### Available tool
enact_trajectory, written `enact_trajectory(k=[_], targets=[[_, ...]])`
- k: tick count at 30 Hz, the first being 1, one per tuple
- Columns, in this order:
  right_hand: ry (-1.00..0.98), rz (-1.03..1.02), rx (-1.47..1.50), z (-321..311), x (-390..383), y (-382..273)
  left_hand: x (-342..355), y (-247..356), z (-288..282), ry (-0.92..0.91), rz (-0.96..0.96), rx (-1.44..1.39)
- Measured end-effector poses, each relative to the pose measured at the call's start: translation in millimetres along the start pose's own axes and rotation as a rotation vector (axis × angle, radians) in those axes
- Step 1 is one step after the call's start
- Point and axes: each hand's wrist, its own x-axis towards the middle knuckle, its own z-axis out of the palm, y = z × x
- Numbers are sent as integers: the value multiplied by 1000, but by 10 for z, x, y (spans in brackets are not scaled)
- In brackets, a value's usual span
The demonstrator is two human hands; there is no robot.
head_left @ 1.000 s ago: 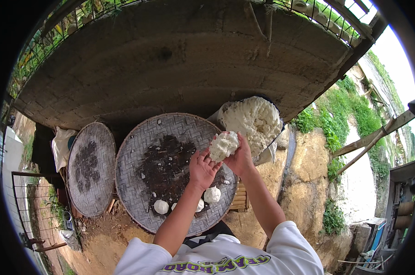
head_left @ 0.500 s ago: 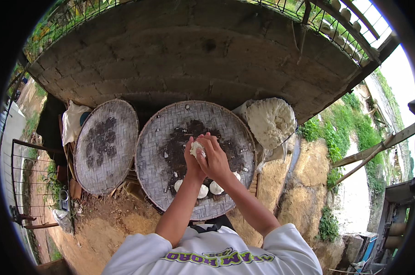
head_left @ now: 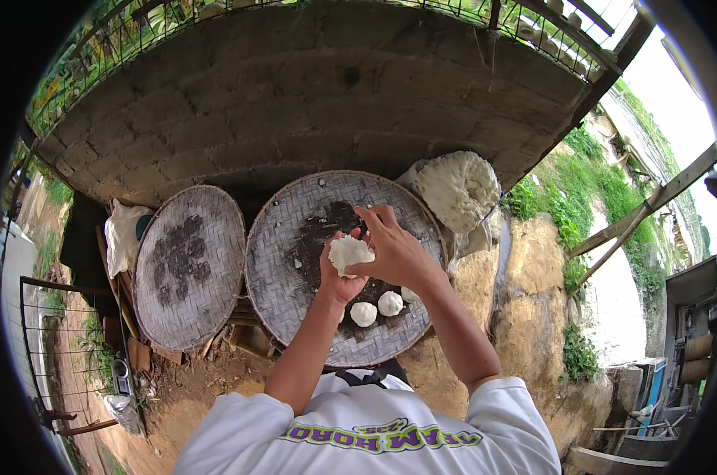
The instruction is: The person repeatedly pinches off portions of white dough from a large mass and rolls them into uniform balls, placing each finished ball onto a round woven tray. The process continues throughout the clip with consistent hand motions and growing accumulation of dough balls on the tray.
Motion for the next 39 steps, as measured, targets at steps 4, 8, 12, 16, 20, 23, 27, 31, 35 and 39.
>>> enact_trajectory(k=[4, 8, 12, 16, 20, 23, 27, 31, 35, 39], targets=[[-268, -15, -180, -147, 177, 53, -81, 55, 38, 23, -136, 70], [-516, 1, -197, -118, 320, 35, -157, 58, 99, 35, -184, 97], [-686, 46, -186, -98, 410, -33, -253, 16, 107, 46, -274, 63], [-689, 7, -59, -135, 341, 15, -344, 21, 112, 39, -269, -25], [-159, -139, 379, 43, 23, 144, -400, 98, 175, 95, -96, -40], [194, 98, 1051, 417, -231, 160, -392, 99, 256, 112, 63, -20], [340, 361, 1673, 957, -340, 62, -362, -35, 336, 78, 437, 388], [360, 531, 1914, 1103, -314, 15, -438, -171, 324, -284, 1253, 1836], [496, 601, 1850, 1016, -357, -28, -491, -354, 266, -266, 1175, 1613], [720, 294, 1504, 988, -473, -135, -501, -491, 230, 106, 616, 703]])
